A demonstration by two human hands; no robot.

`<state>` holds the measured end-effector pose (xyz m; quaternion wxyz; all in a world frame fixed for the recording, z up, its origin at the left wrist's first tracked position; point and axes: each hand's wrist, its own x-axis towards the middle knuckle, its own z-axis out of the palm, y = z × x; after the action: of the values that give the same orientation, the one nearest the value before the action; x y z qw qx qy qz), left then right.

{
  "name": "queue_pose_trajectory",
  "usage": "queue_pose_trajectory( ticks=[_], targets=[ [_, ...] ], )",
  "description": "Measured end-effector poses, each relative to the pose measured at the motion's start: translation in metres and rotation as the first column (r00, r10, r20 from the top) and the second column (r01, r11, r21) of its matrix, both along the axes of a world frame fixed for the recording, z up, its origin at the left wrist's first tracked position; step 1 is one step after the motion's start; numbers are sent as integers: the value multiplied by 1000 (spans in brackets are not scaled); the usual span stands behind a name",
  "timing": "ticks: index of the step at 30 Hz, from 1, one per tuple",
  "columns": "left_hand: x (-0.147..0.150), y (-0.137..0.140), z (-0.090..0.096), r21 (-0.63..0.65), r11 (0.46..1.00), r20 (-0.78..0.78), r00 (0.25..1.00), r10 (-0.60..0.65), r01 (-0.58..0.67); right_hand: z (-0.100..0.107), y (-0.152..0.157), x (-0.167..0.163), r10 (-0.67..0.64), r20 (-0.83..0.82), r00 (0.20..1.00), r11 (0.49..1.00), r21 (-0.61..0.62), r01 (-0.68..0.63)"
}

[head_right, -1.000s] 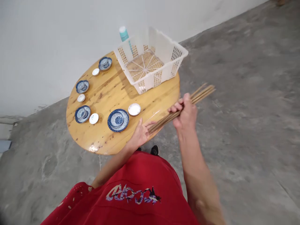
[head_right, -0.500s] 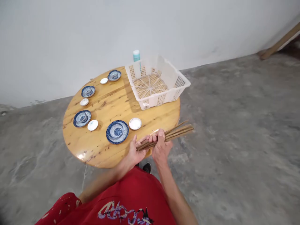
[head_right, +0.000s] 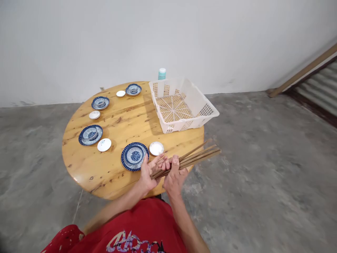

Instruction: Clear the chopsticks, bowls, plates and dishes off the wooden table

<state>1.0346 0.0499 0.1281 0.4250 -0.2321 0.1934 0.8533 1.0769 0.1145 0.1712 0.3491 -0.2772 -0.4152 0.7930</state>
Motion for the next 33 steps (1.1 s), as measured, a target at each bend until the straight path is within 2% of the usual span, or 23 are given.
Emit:
queue_pose_trajectory(
  ticks=[5,9,12,15,17,20,23,25,29,33],
  targets=[
    [0,-11,-5,49,999,7,1000,6,-6,-12,-22,-3,45,70,997,999,26,-47],
    [-3,-13,-4,28,1000,-23,1000,-3,3,-17,-28,-9,89,103,991,996,12,-91],
    [-10,-13,-1,33,999,-13,999,42,-41,-17,-26,-23,194,130,972,978,47,-202],
    [-20,-9,5,42,993,-7,994,111,-111,-10,-7,-45,345,168,923,929,82,-362],
    [-27,-4,8,34,982,-58,980,188,-186,0,21,-64,439,195,877,879,110,-464],
    [-33,0,8,-41,949,-172,938,301,-312,22,87,-100,526,259,810,810,136,-570],
    [-28,-3,-1,-196,892,-233,903,362,-408,39,169,-144,501,358,788,793,174,-584],
    [-20,-8,-9,-309,833,-237,886,399,-458,41,223,-173,464,435,772,792,188,-581],
    [3,-11,-22,-482,691,-243,840,485,-538,19,307,-227,356,607,710,816,168,-553],
    [23,-1,-28,-571,555,-273,778,566,-605,-17,350,-269,269,752,602,810,161,-563]
  ],
)
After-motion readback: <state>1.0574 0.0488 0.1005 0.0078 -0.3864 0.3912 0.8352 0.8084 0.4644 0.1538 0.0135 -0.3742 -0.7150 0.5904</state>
